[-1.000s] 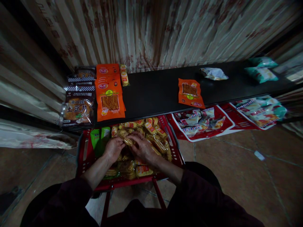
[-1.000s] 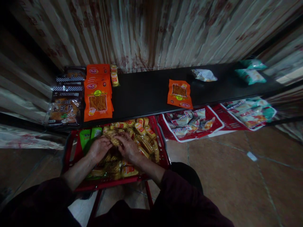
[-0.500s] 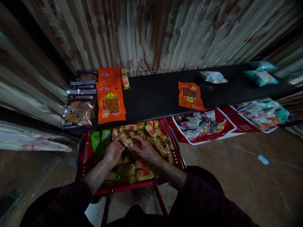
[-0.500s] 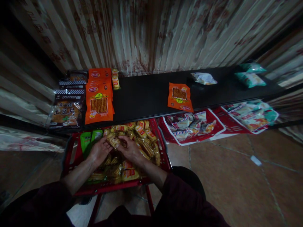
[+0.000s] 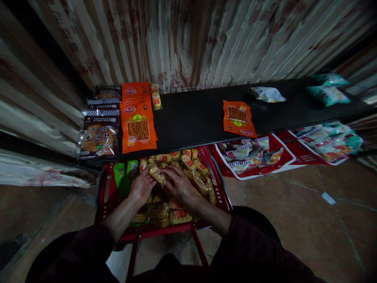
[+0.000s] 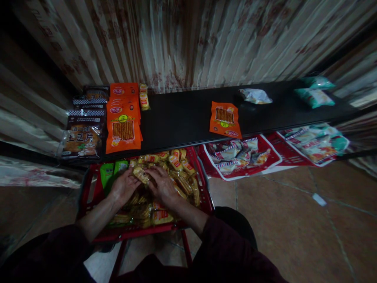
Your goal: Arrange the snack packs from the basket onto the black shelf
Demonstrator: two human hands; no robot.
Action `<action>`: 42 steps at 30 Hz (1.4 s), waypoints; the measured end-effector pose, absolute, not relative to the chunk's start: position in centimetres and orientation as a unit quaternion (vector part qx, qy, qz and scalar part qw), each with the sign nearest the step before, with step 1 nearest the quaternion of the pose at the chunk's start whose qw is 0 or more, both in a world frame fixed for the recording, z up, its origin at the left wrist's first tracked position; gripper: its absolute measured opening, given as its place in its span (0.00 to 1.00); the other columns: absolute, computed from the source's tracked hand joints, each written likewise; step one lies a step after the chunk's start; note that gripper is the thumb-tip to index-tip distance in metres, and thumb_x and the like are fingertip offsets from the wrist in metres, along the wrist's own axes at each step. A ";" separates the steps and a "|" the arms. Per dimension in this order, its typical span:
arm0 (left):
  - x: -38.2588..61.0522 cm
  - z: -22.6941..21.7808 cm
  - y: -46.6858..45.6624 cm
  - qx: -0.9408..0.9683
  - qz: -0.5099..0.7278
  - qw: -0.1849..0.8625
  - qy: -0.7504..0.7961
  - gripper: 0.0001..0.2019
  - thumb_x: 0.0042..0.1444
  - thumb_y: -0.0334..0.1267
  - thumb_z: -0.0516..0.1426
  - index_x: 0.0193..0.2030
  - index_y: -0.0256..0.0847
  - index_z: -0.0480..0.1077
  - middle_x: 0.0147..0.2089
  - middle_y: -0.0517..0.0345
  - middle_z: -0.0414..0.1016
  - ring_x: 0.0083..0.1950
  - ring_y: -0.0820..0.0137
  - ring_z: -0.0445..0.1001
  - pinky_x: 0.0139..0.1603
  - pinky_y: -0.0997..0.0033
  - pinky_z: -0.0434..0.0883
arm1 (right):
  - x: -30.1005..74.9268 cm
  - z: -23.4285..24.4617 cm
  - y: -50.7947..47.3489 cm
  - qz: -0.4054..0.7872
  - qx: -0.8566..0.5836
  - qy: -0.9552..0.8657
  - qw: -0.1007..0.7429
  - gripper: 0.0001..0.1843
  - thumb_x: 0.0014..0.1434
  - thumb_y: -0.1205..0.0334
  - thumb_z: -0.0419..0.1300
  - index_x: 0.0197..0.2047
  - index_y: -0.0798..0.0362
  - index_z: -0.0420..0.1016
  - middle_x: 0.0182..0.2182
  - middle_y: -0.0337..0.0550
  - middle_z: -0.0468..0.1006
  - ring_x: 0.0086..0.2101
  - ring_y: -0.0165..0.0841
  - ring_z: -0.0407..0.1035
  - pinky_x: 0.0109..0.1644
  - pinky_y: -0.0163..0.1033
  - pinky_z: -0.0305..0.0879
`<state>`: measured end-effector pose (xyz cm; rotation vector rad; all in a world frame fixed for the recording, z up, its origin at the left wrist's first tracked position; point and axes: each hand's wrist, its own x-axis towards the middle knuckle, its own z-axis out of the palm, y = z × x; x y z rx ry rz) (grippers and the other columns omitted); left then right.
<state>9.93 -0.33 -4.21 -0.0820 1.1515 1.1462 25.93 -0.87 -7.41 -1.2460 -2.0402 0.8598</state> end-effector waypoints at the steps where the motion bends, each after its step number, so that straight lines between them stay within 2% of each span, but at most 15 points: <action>1: 10.0 -4.2 -0.3 -0.037 0.512 0.685 0.517 0.08 0.60 0.31 0.50 0.37 0.35 0.71 0.33 0.50 0.76 0.35 0.70 0.75 0.43 0.67 0.73 | 26.0 -7.5 -0.9 0.307 -0.469 -0.774 0.293 0.22 0.57 0.67 0.56 0.56 0.48 0.68 0.54 0.50 0.68 0.56 0.39 0.62 0.60 0.50 0.61; 8: 10.3 -4.0 -0.4 -0.024 0.504 0.675 0.538 0.06 0.60 0.30 0.51 0.36 0.35 0.69 0.32 0.51 0.76 0.34 0.71 0.75 0.42 0.67 0.73 | 26.2 -7.8 -1.1 0.224 -0.441 -0.823 0.281 0.21 0.61 0.69 0.52 0.56 0.48 0.68 0.55 0.49 0.68 0.55 0.40 0.62 0.59 0.53 0.62; 13: 10.3 -3.9 -0.5 -0.016 0.493 0.686 0.535 0.06 0.60 0.31 0.51 0.35 0.35 0.69 0.33 0.51 0.76 0.35 0.70 0.75 0.41 0.67 0.73 | 26.1 -7.3 -1.2 0.225 -0.431 -0.836 0.256 0.19 0.64 0.64 0.49 0.57 0.51 0.67 0.52 0.51 0.71 0.53 0.39 0.64 0.60 0.50 0.62; 18: 10.2 -4.0 -0.5 -0.023 0.494 0.687 0.532 0.07 0.61 0.32 0.51 0.35 0.36 0.69 0.32 0.53 0.75 0.33 0.72 0.75 0.37 0.71 0.72 | 26.1 -6.9 -1.4 0.218 -0.423 -0.846 0.240 0.23 0.62 0.58 0.53 0.60 0.54 0.64 0.55 0.54 0.68 0.55 0.42 0.62 0.61 0.52 0.61; 23: 10.0 -3.9 -0.6 -0.024 0.483 0.706 0.517 0.08 0.60 0.35 0.50 0.37 0.36 0.70 0.35 0.50 0.76 0.37 0.69 0.76 0.43 0.65 0.73 | 26.0 -6.9 -1.6 0.216 -0.421 -0.850 0.232 0.30 0.58 0.58 0.60 0.61 0.54 0.60 0.57 0.56 0.65 0.57 0.44 0.61 0.61 0.53 0.61; 27: 9.9 -3.8 -0.8 -0.013 0.487 0.714 0.502 0.09 0.60 0.37 0.50 0.38 0.36 0.69 0.38 0.50 0.76 0.40 0.67 0.76 0.46 0.62 0.73 | 25.8 -6.8 -1.5 0.204 -0.447 -0.837 0.240 0.24 0.59 0.63 0.57 0.59 0.53 0.63 0.55 0.55 0.66 0.55 0.42 0.63 0.57 0.51 0.66; 33: 9.9 -3.9 -0.9 0.002 0.494 0.722 0.484 0.09 0.60 0.38 0.50 0.35 0.36 0.68 0.36 0.51 0.75 0.38 0.67 0.75 0.45 0.59 0.73 | 25.9 -5.9 -1.4 0.157 -0.507 -0.818 0.221 0.18 0.60 0.59 0.55 0.52 0.57 0.69 0.46 0.54 0.73 0.48 0.43 0.68 0.54 0.49 0.67; 36: 10.0 -4.3 -1.1 0.043 0.478 0.720 0.501 0.05 0.55 0.32 0.53 0.36 0.35 0.69 0.37 0.50 0.75 0.40 0.67 0.75 0.46 0.61 0.73 | 26.0 -6.1 -1.3 0.181 -0.540 -0.790 0.225 0.17 0.58 0.59 0.56 0.50 0.55 0.71 0.45 0.53 0.75 0.46 0.43 0.69 0.52 0.48 0.67; 39: 10.2 -4.8 -1.5 0.104 0.460 0.707 0.528 0.11 0.47 0.26 0.59 0.40 0.35 0.70 0.38 0.52 0.75 0.38 0.70 0.74 0.44 0.66 0.72 | 26.1 -6.4 -1.2 0.247 -0.567 -0.749 0.237 0.17 0.56 0.59 0.56 0.49 0.54 0.72 0.45 0.50 0.77 0.46 0.42 0.71 0.52 0.47 0.67; 42: 10.4 -5.3 -1.9 0.148 0.442 0.695 0.547 0.14 0.43 0.29 0.62 0.40 0.35 0.71 0.38 0.55 0.73 0.38 0.71 0.72 0.41 0.69 0.72 | 26.0 -6.2 -1.0 0.353 -0.563 -0.701 0.258 0.17 0.56 0.60 0.56 0.48 0.53 0.72 0.44 0.48 0.79 0.43 0.40 0.73 0.49 0.45 0.70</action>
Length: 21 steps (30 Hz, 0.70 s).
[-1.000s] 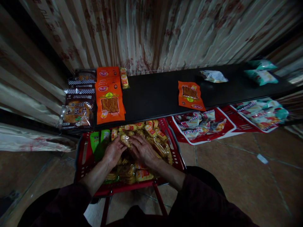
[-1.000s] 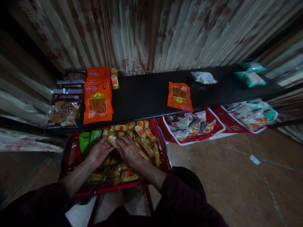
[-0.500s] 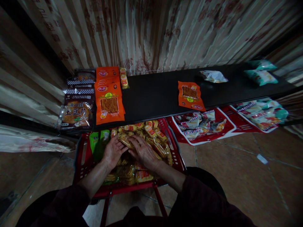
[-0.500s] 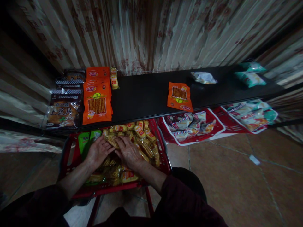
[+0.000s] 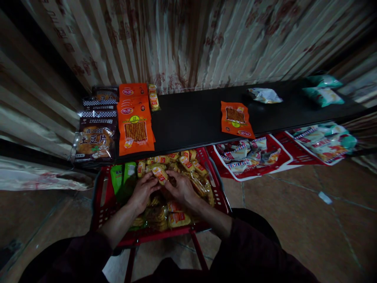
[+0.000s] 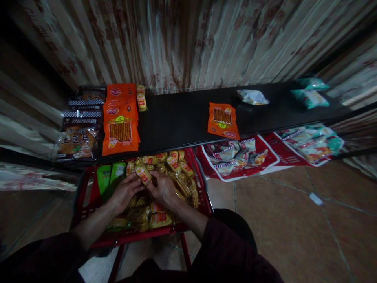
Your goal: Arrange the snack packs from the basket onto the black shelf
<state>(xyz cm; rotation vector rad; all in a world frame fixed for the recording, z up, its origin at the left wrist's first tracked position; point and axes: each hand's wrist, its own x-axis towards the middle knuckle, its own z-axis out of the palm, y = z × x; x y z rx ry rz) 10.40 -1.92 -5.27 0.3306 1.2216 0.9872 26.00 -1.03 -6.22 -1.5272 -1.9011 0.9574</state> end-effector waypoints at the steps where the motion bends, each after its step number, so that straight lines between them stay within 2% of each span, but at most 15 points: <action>1: 10.5 -5.4 -2.1 0.164 0.435 0.695 0.549 0.15 0.42 0.30 0.63 0.41 0.35 0.71 0.39 0.54 0.73 0.39 0.70 0.72 0.40 0.69 0.71 | 26.0 -6.1 -1.0 0.393 -0.553 -0.684 0.267 0.16 0.56 0.61 0.56 0.48 0.53 0.72 0.44 0.47 0.79 0.42 0.38 0.74 0.47 0.43 0.71; 5: 10.6 -5.8 -2.5 0.219 0.411 0.683 0.562 0.22 0.40 0.37 0.66 0.45 0.36 0.71 0.45 0.50 0.73 0.43 0.68 0.72 0.40 0.71 0.70 | 26.1 -5.9 -0.9 0.500 -0.519 -0.624 0.302 0.15 0.55 0.62 0.55 0.47 0.53 0.71 0.43 0.45 0.79 0.40 0.36 0.75 0.43 0.40 0.72; 10: 10.6 -5.9 -2.9 0.278 0.396 0.668 0.565 0.27 0.43 0.46 0.64 0.50 0.38 0.68 0.49 0.47 0.73 0.43 0.66 0.72 0.36 0.71 0.69 | 26.6 -5.9 -0.8 0.535 -0.508 -0.606 0.296 0.14 0.55 0.59 0.56 0.44 0.53 0.72 0.41 0.46 0.79 0.40 0.37 0.75 0.44 0.41 0.72; 15: 10.8 -6.3 -3.2 0.371 0.390 0.624 0.566 0.28 0.47 0.49 0.60 0.53 0.36 0.66 0.49 0.44 0.73 0.41 0.63 0.73 0.34 0.68 0.70 | 27.1 -5.5 -0.7 0.569 -0.468 -0.600 0.312 0.14 0.56 0.57 0.56 0.45 0.53 0.72 0.41 0.46 0.79 0.41 0.37 0.75 0.45 0.41 0.71; 18: 10.9 -7.0 -3.4 0.396 0.393 0.604 0.569 0.33 0.46 0.49 0.60 0.59 0.36 0.61 0.54 0.42 0.71 0.51 0.58 0.71 0.39 0.65 0.71 | 27.4 -5.1 -0.7 0.563 -0.457 -0.607 0.326 0.14 0.56 0.58 0.57 0.45 0.52 0.72 0.43 0.45 0.79 0.44 0.37 0.74 0.48 0.41 0.70; 21: 11.0 -7.3 -3.5 0.419 0.387 0.603 0.557 0.35 0.48 0.47 0.58 0.62 0.36 0.56 0.55 0.41 0.70 0.53 0.60 0.71 0.46 0.63 0.71 | 27.6 -4.7 -0.8 0.562 -0.458 -0.604 0.329 0.14 0.57 0.57 0.57 0.45 0.51 0.73 0.42 0.44 0.79 0.43 0.37 0.74 0.48 0.42 0.70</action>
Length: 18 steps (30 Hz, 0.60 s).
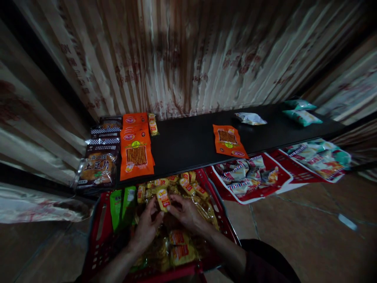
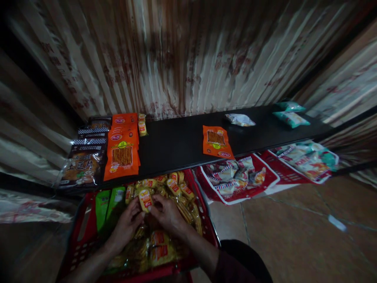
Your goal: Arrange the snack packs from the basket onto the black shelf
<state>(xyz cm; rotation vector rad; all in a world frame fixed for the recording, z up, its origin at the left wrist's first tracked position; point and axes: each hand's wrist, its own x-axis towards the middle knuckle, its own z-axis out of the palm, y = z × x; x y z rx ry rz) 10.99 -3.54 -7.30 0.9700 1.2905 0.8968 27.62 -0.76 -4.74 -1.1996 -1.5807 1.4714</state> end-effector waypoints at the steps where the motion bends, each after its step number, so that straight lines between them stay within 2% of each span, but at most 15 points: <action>1: 11.1 -7.2 -3.5 0.426 0.390 0.600 0.553 0.35 0.49 0.47 0.58 0.62 0.36 0.55 0.55 0.42 0.71 0.52 0.61 0.72 0.48 0.62 0.70 | 27.7 -4.7 -0.8 0.566 -0.458 -0.600 0.332 0.14 0.57 0.56 0.57 0.45 0.51 0.73 0.42 0.44 0.79 0.43 0.38 0.74 0.49 0.43 0.70; 4: 11.3 -6.7 -3.4 0.438 0.409 0.577 0.554 0.33 0.49 0.45 0.58 0.61 0.37 0.57 0.51 0.45 0.73 0.50 0.63 0.73 0.51 0.62 0.69 | 27.6 -4.6 -0.9 0.577 -0.457 -0.582 0.346 0.15 0.56 0.54 0.58 0.44 0.51 0.73 0.43 0.45 0.78 0.45 0.39 0.73 0.49 0.43 0.70; 8: 11.6 -5.5 -2.8 0.430 0.434 0.549 0.571 0.32 0.48 0.45 0.59 0.60 0.38 0.59 0.46 0.47 0.74 0.46 0.63 0.75 0.45 0.63 0.72 | 27.2 -4.0 -0.8 0.577 -0.466 -0.555 0.375 0.18 0.56 0.50 0.58 0.44 0.52 0.73 0.42 0.45 0.78 0.43 0.39 0.73 0.48 0.43 0.70; 14: 12.4 -2.5 -0.9 0.467 0.438 0.526 0.560 0.27 0.53 0.39 0.56 0.60 0.41 0.59 0.50 0.47 0.72 0.47 0.64 0.74 0.46 0.64 0.71 | 26.9 -1.8 0.4 0.563 -0.449 -0.536 0.440 0.19 0.56 0.48 0.59 0.45 0.51 0.73 0.44 0.45 0.78 0.45 0.38 0.72 0.52 0.43 0.67; 18: 13.2 -0.6 1.6 0.500 0.445 0.491 0.558 0.24 0.53 0.36 0.55 0.58 0.41 0.62 0.50 0.48 0.72 0.46 0.65 0.74 0.45 0.66 0.71 | 27.2 -0.9 2.5 0.536 -0.452 -0.540 0.465 0.20 0.55 0.47 0.60 0.45 0.51 0.72 0.42 0.45 0.78 0.43 0.38 0.72 0.52 0.44 0.67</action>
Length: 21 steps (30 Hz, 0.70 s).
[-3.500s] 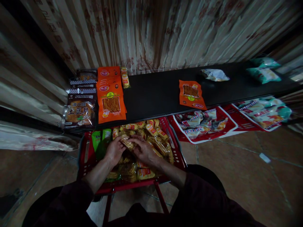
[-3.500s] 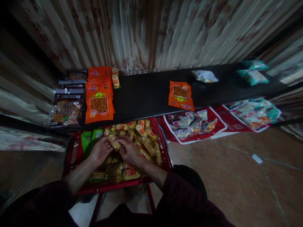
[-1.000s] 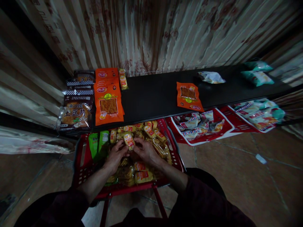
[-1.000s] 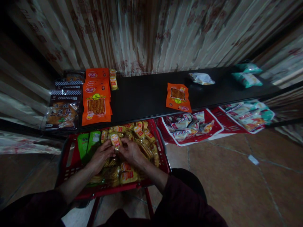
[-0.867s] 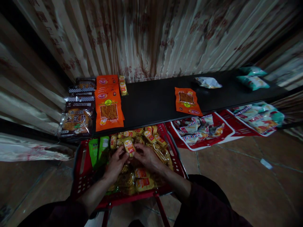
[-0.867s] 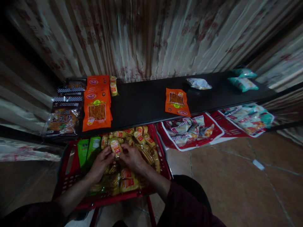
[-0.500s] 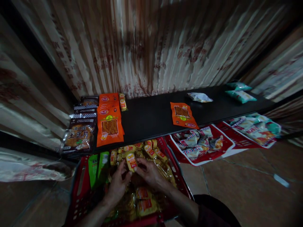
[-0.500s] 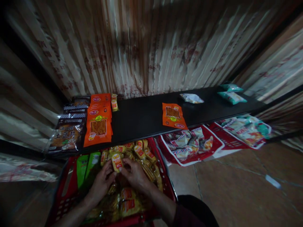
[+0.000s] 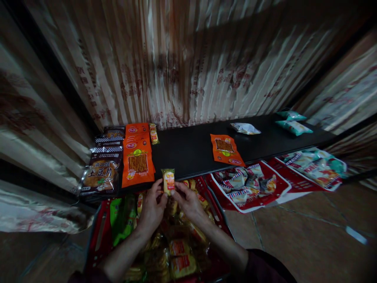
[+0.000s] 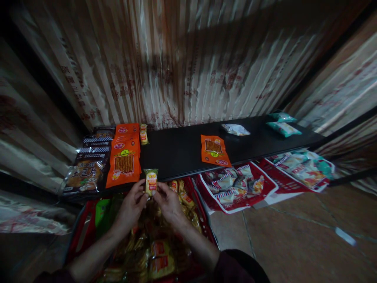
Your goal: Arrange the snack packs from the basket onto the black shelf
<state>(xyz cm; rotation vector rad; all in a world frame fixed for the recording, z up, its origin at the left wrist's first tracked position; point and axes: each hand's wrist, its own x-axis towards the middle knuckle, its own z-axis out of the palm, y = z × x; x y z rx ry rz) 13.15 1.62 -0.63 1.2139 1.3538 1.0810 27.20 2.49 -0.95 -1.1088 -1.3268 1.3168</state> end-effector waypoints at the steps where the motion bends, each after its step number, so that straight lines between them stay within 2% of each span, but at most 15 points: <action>1: 13.3 -0.3 2.4 0.516 0.442 0.481 0.554 0.23 0.53 0.36 0.55 0.57 0.41 0.63 0.50 0.47 0.72 0.45 0.65 0.74 0.45 0.66 0.71 | 27.3 -0.8 3.2 0.531 -0.453 -0.543 0.467 0.20 0.54 0.47 0.60 0.45 0.51 0.72 0.42 0.45 0.78 0.42 0.37 0.73 0.51 0.44 0.68; 5: 13.3 1.2 6.0 0.579 0.406 0.408 0.577 0.21 0.51 0.34 0.56 0.54 0.39 0.67 0.44 0.48 0.75 0.39 0.65 0.74 0.46 0.62 0.70 | 27.3 -0.4 6.7 0.506 -0.459 -0.550 0.480 0.21 0.52 0.46 0.61 0.43 0.53 0.73 0.39 0.45 0.79 0.40 0.37 0.73 0.48 0.43 0.68; 8: 13.3 2.6 8.6 0.628 0.381 0.326 0.595 0.20 0.52 0.32 0.55 0.53 0.40 0.67 0.44 0.49 0.75 0.42 0.63 0.73 0.50 0.62 0.67 | 26.8 0.0 9.7 0.510 -0.457 -0.550 0.479 0.19 0.52 0.49 0.60 0.42 0.54 0.73 0.40 0.45 0.79 0.39 0.35 0.72 0.45 0.41 0.68; 12: 13.5 4.0 11.6 0.668 0.328 0.220 0.631 0.19 0.55 0.32 0.52 0.55 0.36 0.65 0.45 0.44 0.75 0.47 0.60 0.73 0.51 0.61 0.66 | 25.8 0.1 13.5 0.500 -0.465 -0.533 0.499 0.18 0.51 0.53 0.60 0.42 0.55 0.73 0.38 0.44 0.79 0.36 0.32 0.71 0.39 0.36 0.67; 16: 13.8 4.4 13.7 0.665 0.311 0.190 0.652 0.20 0.56 0.31 0.50 0.56 0.34 0.62 0.47 0.42 0.74 0.48 0.61 0.72 0.50 0.63 0.66 | 25.0 0.2 16.3 0.499 -0.478 -0.533 0.488 0.14 0.53 0.58 0.58 0.42 0.54 0.74 0.36 0.42 0.79 0.33 0.29 0.71 0.34 0.32 0.65; 21: 14.1 4.2 15.2 0.653 0.287 0.189 0.675 0.19 0.55 0.31 0.51 0.55 0.34 0.63 0.51 0.39 0.71 0.52 0.59 0.71 0.51 0.63 0.66 | 24.4 0.0 18.6 0.505 -0.484 -0.531 0.479 0.11 0.54 0.63 0.57 0.41 0.54 0.75 0.35 0.41 0.80 0.32 0.28 0.71 0.38 0.33 0.67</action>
